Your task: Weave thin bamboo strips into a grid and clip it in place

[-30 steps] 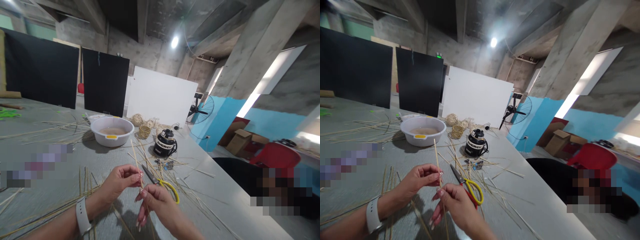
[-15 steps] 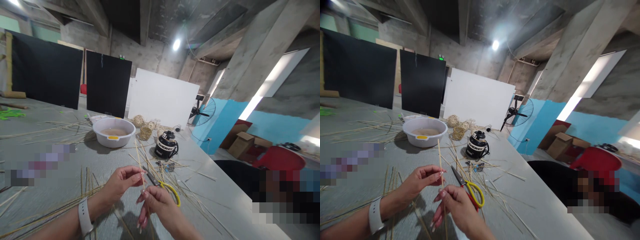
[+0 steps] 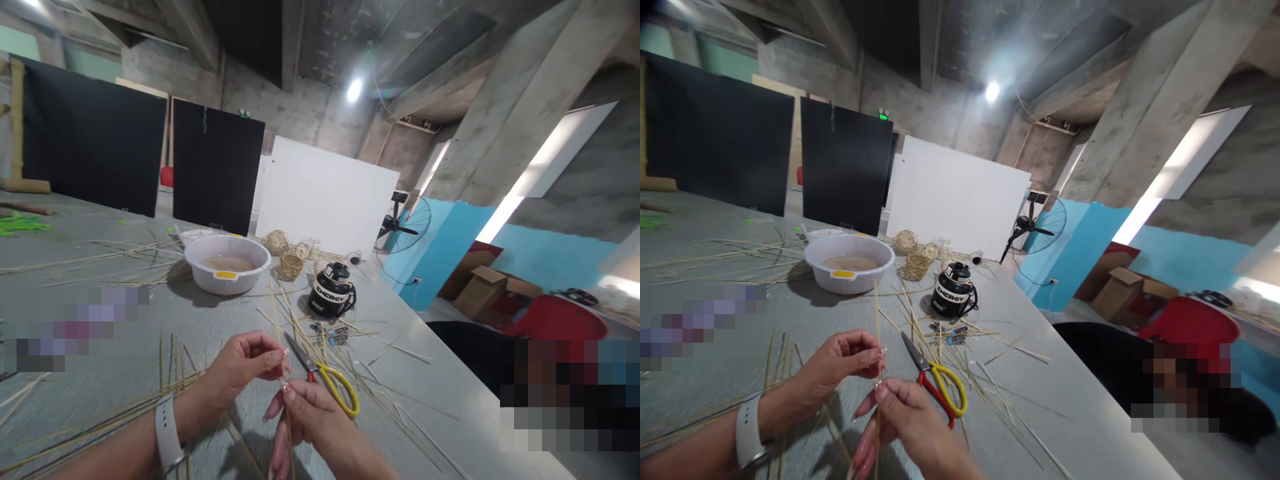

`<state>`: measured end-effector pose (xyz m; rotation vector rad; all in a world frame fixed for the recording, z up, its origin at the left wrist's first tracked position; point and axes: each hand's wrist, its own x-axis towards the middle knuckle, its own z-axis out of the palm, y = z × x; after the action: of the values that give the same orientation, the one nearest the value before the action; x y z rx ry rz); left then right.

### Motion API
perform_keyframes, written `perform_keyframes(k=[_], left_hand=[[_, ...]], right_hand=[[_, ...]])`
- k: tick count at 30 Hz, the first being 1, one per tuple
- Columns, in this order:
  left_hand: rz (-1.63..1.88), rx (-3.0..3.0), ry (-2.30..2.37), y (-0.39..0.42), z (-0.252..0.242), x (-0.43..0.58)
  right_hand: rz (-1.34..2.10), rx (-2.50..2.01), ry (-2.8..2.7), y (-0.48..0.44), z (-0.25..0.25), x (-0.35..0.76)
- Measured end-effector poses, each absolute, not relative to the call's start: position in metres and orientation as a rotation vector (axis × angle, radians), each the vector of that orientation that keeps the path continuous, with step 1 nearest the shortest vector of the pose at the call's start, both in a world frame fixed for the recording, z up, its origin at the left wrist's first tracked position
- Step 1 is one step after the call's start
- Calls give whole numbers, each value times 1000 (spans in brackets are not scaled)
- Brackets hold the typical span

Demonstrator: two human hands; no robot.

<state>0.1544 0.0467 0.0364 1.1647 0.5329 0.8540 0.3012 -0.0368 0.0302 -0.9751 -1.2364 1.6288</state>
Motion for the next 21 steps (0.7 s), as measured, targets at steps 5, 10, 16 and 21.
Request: perform_keyframes(k=[5,10,16,21], left_hand=[[876,1156,550,46,35,156],[827,1216,531,46,35,156],[794,1216,546,44,39,155],[803,1211,559,45,38,155]], right_hand=[[1714,-878,-1160,-35,21,301],[1737,-839,-1116,-33,17,299],[1632,-977,-1209,-37,22,297],[1457,-1214,-1384,-35,39,309]])
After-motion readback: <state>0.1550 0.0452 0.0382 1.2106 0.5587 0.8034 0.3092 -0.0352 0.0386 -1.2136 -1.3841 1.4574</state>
